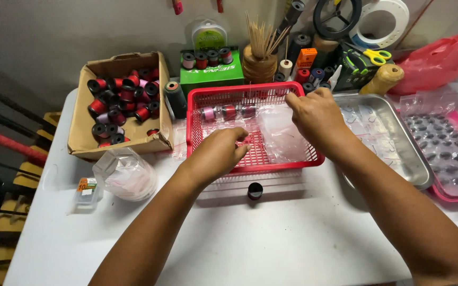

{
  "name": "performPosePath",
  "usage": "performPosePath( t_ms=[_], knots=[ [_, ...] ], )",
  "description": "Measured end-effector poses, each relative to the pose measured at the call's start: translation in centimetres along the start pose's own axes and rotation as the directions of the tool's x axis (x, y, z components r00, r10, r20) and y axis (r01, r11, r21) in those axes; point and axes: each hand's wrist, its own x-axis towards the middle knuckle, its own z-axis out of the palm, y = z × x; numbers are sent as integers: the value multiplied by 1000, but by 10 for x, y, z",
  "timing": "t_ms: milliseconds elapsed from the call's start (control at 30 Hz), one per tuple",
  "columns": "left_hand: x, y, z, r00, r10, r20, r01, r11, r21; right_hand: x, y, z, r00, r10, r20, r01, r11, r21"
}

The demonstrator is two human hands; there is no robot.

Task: The person takes spools of fishing line from a cardboard box and places them into small plastic bags. They seal the bags and place them into a red basket. The person repeats this process for multiple spools.

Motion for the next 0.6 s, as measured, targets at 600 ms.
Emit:
performPosePath(
  t_ms=[600],
  knots=[
    [-10,-16,44,979,-23,-204,-168,477,-863,-2,-74,-106,856,342,387,-349,-168,922]
  ],
)
